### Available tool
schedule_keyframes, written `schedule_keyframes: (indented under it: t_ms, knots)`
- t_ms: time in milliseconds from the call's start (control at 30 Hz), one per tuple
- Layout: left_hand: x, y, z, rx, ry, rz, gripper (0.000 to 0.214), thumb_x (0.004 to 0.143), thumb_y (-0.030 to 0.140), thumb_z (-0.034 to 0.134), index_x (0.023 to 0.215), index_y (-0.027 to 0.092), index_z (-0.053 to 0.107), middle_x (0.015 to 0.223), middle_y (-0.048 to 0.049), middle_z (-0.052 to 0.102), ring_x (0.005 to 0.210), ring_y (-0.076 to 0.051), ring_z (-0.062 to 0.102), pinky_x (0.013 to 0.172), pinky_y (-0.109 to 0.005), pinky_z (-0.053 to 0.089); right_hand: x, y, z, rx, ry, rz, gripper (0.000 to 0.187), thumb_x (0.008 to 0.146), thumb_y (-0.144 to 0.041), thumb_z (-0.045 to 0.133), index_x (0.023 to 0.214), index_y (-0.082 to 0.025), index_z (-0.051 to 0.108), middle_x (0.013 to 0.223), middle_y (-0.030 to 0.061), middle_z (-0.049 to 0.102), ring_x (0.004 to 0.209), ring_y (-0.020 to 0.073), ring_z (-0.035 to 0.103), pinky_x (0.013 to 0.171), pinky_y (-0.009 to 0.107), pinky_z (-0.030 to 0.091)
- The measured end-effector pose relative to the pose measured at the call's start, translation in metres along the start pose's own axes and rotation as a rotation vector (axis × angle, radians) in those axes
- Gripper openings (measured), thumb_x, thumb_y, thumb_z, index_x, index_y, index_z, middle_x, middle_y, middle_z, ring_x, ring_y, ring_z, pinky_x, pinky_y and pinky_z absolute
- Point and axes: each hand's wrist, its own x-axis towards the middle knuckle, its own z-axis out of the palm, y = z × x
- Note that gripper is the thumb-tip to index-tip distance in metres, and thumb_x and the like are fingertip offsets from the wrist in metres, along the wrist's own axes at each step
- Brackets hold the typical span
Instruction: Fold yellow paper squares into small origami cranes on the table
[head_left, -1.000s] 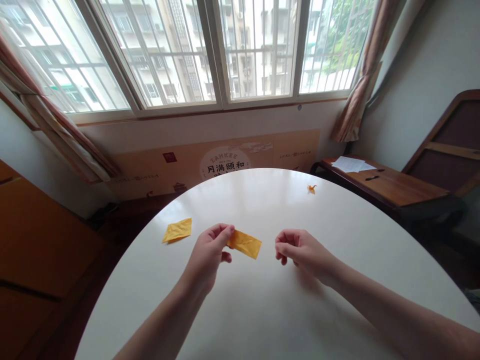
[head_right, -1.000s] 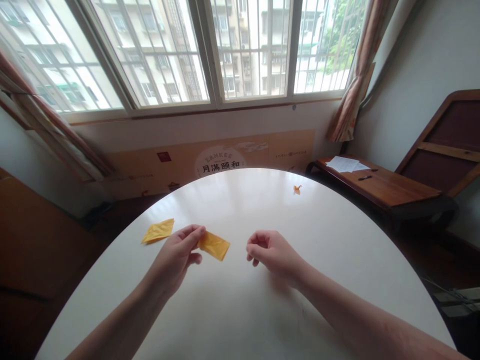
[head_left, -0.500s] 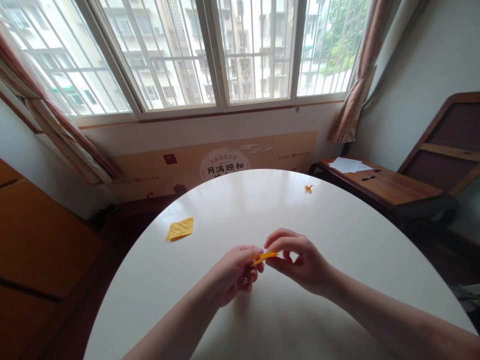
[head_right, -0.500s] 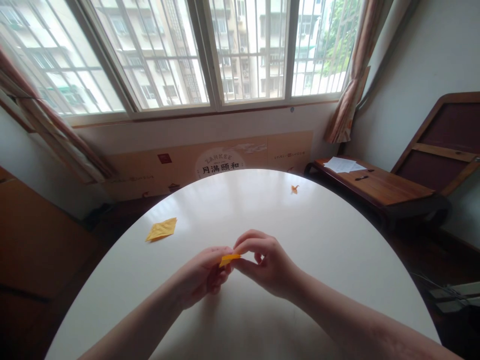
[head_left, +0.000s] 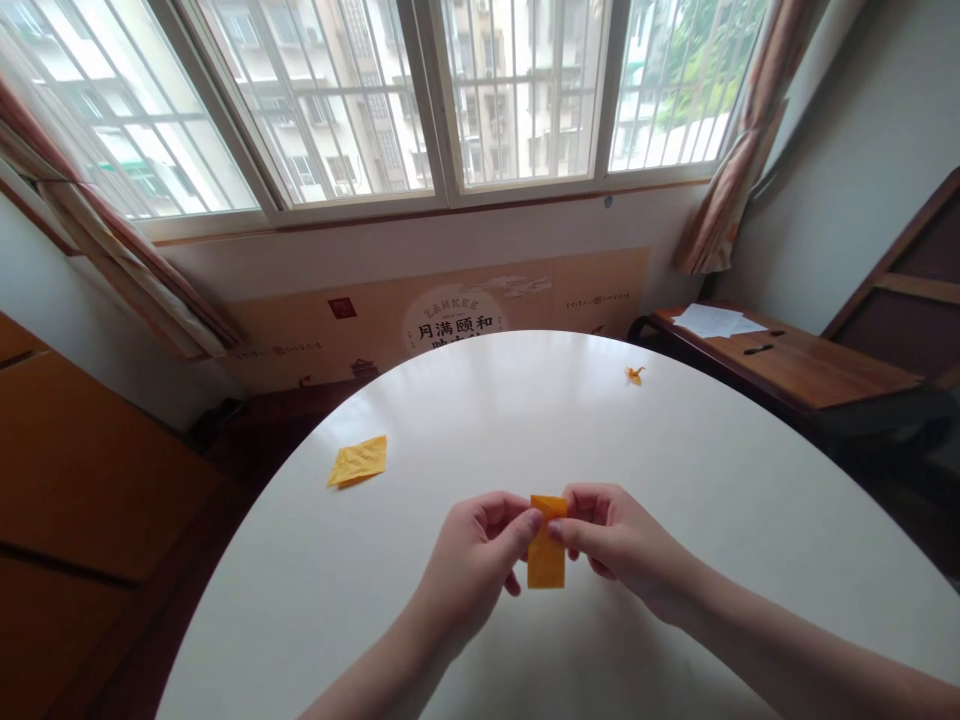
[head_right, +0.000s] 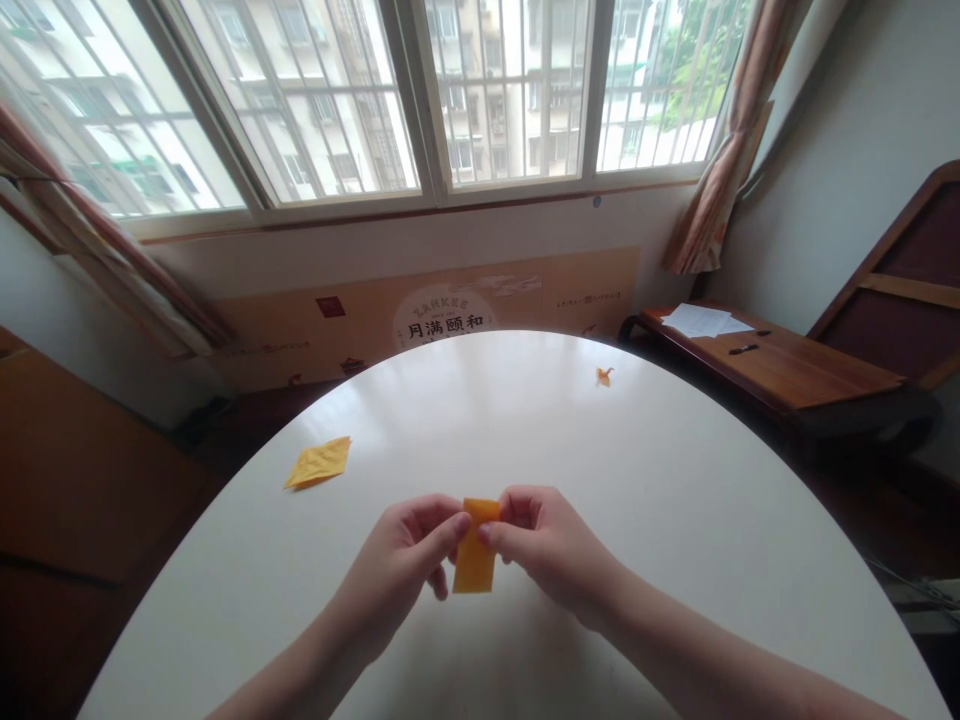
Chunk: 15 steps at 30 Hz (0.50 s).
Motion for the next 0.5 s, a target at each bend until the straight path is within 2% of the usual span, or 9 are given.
schedule_keyframes:
  t_ms: [100, 233, 500]
  knots:
    - [0.0007, 0.0, 0.0, -0.013, 0.026, -0.026, 0.038, 0.076, 0.049, 0.072, 0.073, 0.012, 0.071, 0.061, -0.0047, 0.064, 0.054, -0.013, 0.054, 0.043, -0.02, 0.042, -0.0014, 0.0006, 0.002, -0.011, -0.01, -0.017, 0.041, 0.08, -0.051, 0.072, 0.066, -0.017, 0.054, 0.06, -0.004, 0.048, 0.05, 0.0068, 0.033, 0.045, 0.021, 0.023]
    - [0.0027, 0.0006, -0.0006, -0.038, 0.031, -0.05, 0.036, 0.075, 0.048, 0.073, 0.069, 0.012, 0.071, 0.057, -0.0034, 0.061, 0.052, -0.012, 0.053, 0.042, -0.019, 0.041, -0.0004, 0.0027, 0.0013, -0.017, -0.006, -0.07, 0.043, 0.084, -0.057, 0.067, 0.07, -0.016, 0.061, 0.06, -0.0032, 0.048, 0.049, 0.007, 0.032, 0.044, 0.022, 0.023]
    - [0.006, -0.0025, -0.0014, -0.052, 0.023, -0.095, 0.032, 0.074, 0.044, 0.073, 0.07, 0.012, 0.072, 0.057, -0.0027, 0.06, 0.052, -0.012, 0.052, 0.041, -0.019, 0.041, -0.0001, 0.0099, -0.0017, -0.094, 0.019, -0.109, 0.039, 0.088, -0.051, 0.066, 0.07, -0.016, 0.063, 0.063, -0.0011, 0.054, 0.053, 0.0086, 0.039, 0.047, 0.022, 0.029]
